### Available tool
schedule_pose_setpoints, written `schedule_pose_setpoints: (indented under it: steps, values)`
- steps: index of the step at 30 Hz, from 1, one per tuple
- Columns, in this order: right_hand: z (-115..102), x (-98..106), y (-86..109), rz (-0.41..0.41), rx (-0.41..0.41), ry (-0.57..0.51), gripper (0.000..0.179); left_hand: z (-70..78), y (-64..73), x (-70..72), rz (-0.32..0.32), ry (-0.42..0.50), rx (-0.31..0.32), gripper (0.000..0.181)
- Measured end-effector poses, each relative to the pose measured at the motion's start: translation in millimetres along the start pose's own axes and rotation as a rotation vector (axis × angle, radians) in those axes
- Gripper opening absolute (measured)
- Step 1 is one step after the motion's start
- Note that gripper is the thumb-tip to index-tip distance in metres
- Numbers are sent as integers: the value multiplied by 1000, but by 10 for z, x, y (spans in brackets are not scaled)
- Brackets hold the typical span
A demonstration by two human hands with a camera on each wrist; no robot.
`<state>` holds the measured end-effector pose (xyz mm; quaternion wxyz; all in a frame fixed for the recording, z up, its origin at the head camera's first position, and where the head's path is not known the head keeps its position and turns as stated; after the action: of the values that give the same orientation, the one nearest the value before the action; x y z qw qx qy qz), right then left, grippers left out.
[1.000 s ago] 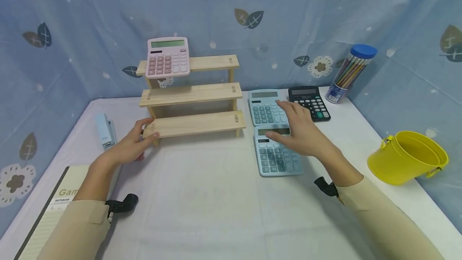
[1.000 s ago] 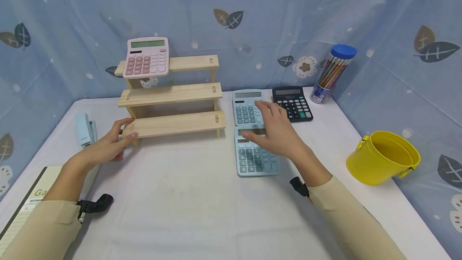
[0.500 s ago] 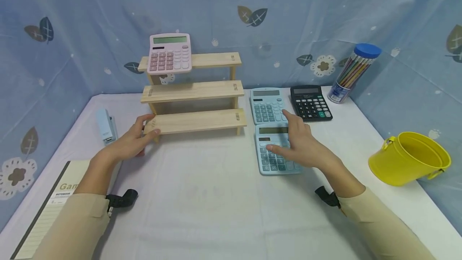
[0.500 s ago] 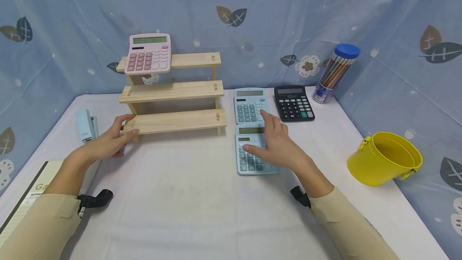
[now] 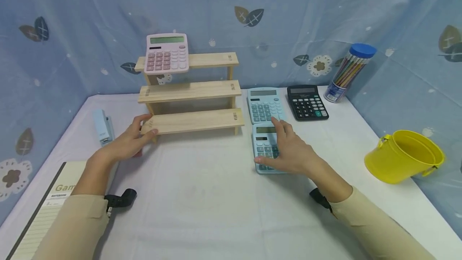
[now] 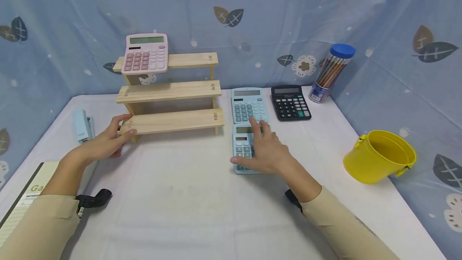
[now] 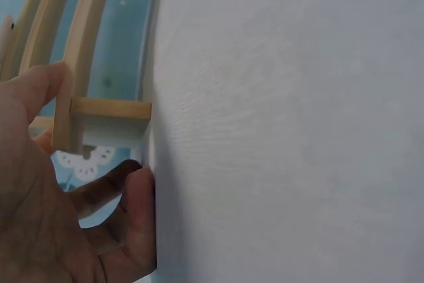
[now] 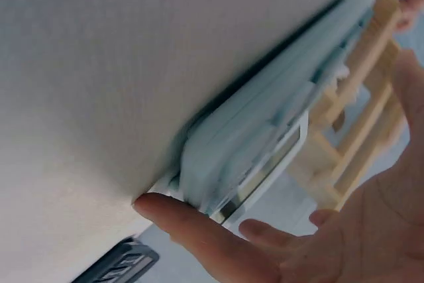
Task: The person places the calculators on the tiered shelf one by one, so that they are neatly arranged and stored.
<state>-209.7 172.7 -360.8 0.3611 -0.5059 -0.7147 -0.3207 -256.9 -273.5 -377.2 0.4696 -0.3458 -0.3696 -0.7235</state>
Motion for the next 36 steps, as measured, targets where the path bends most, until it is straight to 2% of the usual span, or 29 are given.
schedule_pose_setpoints:
  steps: [4, 10, 17, 27, 36]
  values:
    - [-56, -70, -31, -6, -61, 96, 138, -20, -2, 10, -19, 7, 10, 82]
    - [-84, -110, -54, -49, -94, 178, 136, -41, -11, 8, -28, 29, 26, 83]
    - [27, -42, 6, -101, -93, 127, 134, -39, -14, -7, -32, 30, 31, 82]
    - [169, 25, 3, -104, -68, 102, 136, -36, -30, -17, -24, 14, 33, 83]
    - [213, 188, 18, -54, -13, -59, 141, -48, -15, -6, -16, 25, 18, 82]
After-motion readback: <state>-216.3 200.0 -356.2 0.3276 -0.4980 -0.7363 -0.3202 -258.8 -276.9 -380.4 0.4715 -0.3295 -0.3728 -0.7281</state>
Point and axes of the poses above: each hand's wrist, its own y-axis away from the middle knuckle, its own x-axis out of the back of the hand, z = x × y, the point moved 4 cm from there along -y, towards the middle knuckle, and after that the axes turned 14 degrees about -y, right-handed, at the moved point
